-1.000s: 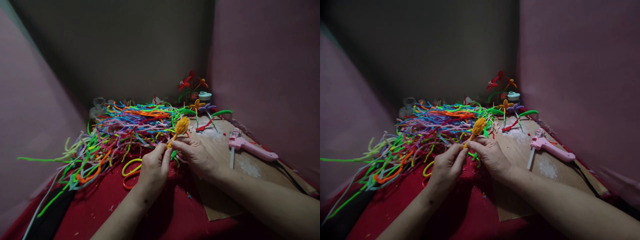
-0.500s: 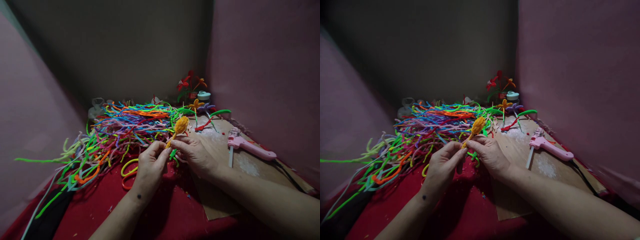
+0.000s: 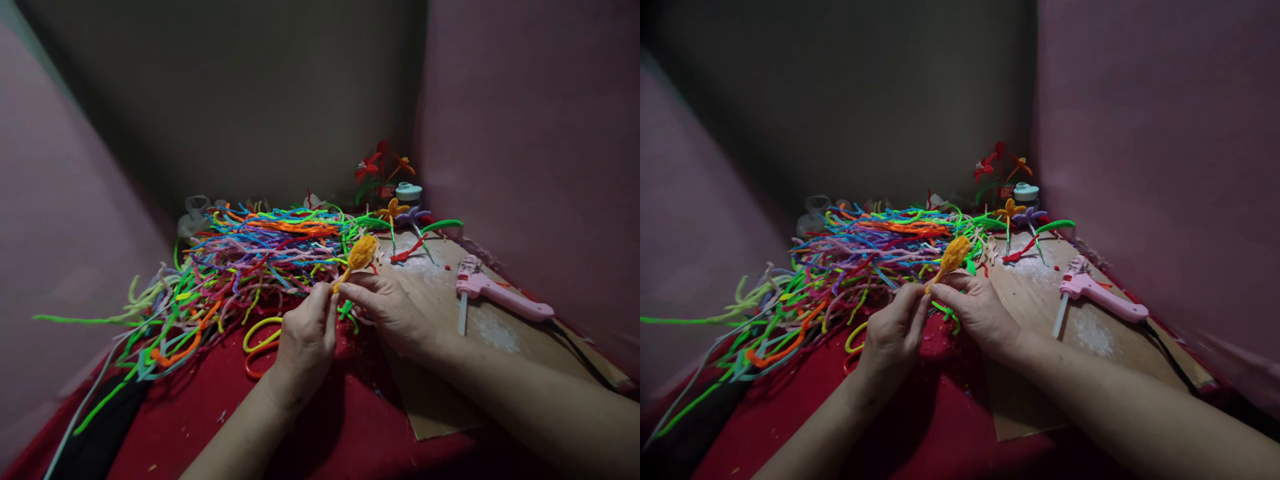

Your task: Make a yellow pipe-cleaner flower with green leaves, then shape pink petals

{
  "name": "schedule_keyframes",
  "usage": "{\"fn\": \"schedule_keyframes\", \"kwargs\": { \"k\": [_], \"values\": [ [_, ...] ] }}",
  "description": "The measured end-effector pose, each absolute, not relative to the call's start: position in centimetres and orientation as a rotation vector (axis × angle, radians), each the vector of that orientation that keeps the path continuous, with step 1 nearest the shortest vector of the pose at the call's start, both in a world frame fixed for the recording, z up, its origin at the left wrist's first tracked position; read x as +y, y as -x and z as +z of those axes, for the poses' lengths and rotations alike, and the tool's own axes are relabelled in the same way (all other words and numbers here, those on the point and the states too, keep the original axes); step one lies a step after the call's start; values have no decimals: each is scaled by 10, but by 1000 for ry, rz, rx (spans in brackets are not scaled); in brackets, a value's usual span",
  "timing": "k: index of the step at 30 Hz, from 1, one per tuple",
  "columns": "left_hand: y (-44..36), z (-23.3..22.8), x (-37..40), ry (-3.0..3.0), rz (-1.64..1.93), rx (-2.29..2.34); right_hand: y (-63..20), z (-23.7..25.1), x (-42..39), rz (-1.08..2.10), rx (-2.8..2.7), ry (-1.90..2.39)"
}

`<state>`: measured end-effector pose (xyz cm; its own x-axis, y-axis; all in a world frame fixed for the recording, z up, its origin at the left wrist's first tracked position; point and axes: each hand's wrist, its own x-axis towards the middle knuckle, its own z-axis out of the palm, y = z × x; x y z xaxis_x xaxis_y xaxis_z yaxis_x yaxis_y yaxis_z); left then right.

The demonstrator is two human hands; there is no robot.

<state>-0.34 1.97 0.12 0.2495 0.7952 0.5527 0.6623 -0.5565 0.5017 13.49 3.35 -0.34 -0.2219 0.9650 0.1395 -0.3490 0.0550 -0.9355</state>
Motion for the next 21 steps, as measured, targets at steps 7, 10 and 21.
{"fn": "schedule_keyframes", "kwargs": {
  "k": [7, 10, 21],
  "values": [
    [3, 13, 16, -1630, 1177, 1193, -137, 2, 36, 1566, -1179, 586],
    [0, 18, 14, -1349, 1132, 1078, -136, 3, 37, 1594, -1156, 560],
    [9, 20, 19, -909, 828, 610, -140, -4, 45, 1712, -1141, 497]
  ]
}}
